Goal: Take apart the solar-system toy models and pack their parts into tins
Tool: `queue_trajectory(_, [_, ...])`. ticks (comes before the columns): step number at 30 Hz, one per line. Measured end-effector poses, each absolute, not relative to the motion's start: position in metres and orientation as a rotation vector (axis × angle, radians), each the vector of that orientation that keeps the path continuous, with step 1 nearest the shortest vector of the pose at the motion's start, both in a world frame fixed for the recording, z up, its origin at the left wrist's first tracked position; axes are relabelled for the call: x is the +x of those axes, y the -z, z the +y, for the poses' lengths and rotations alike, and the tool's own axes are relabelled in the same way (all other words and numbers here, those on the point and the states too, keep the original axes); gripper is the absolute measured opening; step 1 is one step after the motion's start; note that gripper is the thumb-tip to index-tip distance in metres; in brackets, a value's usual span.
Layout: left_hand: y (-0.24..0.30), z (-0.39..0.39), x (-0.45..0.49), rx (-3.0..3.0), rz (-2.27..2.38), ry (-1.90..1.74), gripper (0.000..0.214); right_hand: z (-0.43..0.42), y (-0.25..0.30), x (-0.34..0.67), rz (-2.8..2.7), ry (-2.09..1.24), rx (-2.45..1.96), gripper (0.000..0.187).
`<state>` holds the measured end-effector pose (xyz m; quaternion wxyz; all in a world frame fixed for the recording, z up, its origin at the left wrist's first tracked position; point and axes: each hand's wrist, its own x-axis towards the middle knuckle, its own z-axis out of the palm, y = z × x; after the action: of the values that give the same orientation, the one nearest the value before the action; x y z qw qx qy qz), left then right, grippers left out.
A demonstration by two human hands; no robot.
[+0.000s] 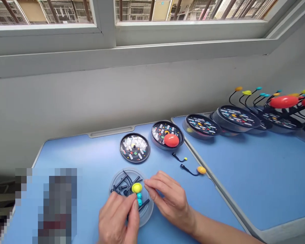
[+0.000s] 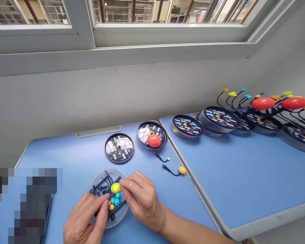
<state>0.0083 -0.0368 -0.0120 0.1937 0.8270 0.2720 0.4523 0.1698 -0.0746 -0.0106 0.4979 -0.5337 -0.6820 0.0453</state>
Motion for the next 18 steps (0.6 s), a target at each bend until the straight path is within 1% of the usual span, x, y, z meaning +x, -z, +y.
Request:
queue_trajectory(5, [0.004, -0.039, 0.007, 2.324, 0.763, -1.314, 0.024, -0.073, 0.011, 0.170, -1.626, -0.022, -1.309, 0.020])
queue_trajectory(10, [-0.001, -0.051, 0.009, 2.563, 0.609, -1.432, 0.015, -0.068, 0.005, 0.173, -1.552, 0.105, -1.357, 0.010])
queue_trajectory(13, [-0.008, -0.061, 0.010, 2.653, 0.564, -1.436, 0.014, -0.067, 0.000, 0.179, -1.493, 0.060, -1.463, 0.014])
queue_trajectory(18, [-0.015, -0.117, 0.000, 2.432, 0.605, -1.499, 0.016, -0.095, -0.008, 0.233, -1.392, 0.066, -1.653, 0.015])
